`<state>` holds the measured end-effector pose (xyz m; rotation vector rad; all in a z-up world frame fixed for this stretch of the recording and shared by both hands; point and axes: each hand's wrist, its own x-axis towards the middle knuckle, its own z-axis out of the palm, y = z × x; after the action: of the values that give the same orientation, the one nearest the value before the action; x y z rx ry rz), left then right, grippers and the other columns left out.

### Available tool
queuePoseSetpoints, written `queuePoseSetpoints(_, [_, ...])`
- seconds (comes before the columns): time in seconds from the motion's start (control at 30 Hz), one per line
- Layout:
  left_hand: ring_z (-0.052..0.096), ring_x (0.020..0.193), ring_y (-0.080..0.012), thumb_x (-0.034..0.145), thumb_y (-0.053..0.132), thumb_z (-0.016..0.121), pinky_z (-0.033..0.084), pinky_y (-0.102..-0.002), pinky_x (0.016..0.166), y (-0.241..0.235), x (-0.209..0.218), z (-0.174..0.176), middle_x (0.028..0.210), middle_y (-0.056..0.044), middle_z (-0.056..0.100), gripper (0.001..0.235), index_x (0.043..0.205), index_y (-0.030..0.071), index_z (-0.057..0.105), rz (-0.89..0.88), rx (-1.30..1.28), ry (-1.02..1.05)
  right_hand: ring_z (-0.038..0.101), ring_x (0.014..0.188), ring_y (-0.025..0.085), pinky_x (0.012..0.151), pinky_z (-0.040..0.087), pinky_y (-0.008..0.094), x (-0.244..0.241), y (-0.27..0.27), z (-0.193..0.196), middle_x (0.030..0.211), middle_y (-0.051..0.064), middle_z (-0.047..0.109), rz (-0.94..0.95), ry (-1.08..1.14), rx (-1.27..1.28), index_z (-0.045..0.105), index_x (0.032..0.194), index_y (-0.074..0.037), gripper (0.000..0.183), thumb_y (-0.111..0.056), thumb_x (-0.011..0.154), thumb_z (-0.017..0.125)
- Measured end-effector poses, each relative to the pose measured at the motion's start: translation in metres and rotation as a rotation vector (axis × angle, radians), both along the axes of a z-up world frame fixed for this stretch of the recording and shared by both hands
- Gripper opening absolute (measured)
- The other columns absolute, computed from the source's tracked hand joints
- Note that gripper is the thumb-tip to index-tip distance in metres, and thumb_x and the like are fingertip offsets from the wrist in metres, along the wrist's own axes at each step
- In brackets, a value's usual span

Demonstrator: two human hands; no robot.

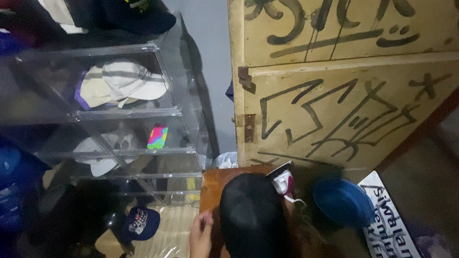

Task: The person irons a black garment on a small wooden board using a handheld electric iron. They hold the fabric with one hand and move the iron back and forth across the surface, occasionally repositioning the garment to cover different areas.

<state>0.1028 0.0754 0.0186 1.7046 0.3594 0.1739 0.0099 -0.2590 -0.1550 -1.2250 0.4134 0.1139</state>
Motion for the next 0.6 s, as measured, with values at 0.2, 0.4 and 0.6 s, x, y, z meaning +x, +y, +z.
queuePoseSetpoints(0.2, [0.046,0.128,-0.0186,0.082,0.030,0.053,0.029,-0.032,0.107,-0.038,0.041,0.082,0.138,-0.007,0.051,0.053,0.132,0.013,0.049,-0.293,-0.098,-0.160,0.047,0.126,0.022,0.107,0.031,0.037,0.070,0.049,0.290,0.136,0.008,0.050,-0.045,-0.034,-0.534,0.045,0.133,-0.015,0.050,-0.030,0.085,0.039])
queuePoseSetpoints(0.4, [0.039,0.132,-0.0185,0.078,0.042,0.048,0.023,-0.034,0.109,-0.060,0.029,0.089,0.143,-0.005,0.045,0.064,0.137,0.016,0.043,-0.210,-0.119,-0.169,0.043,0.128,0.025,0.108,0.025,0.036,0.104,0.069,0.271,0.136,0.010,0.050,-0.104,-0.390,-0.927,0.057,0.126,-0.015,0.047,-0.029,0.085,0.038])
queuePoseSetpoints(0.6, [0.039,0.133,-0.0202,0.069,0.045,0.051,0.025,-0.037,0.108,-0.057,0.017,0.050,0.141,-0.006,0.047,0.073,0.136,0.017,0.046,0.072,-0.121,-0.131,0.048,0.123,0.023,0.105,0.029,0.035,0.111,0.075,0.289,0.128,0.003,0.059,-0.031,-0.606,-1.164,0.062,0.121,-0.022,0.051,-0.036,0.090,0.024])
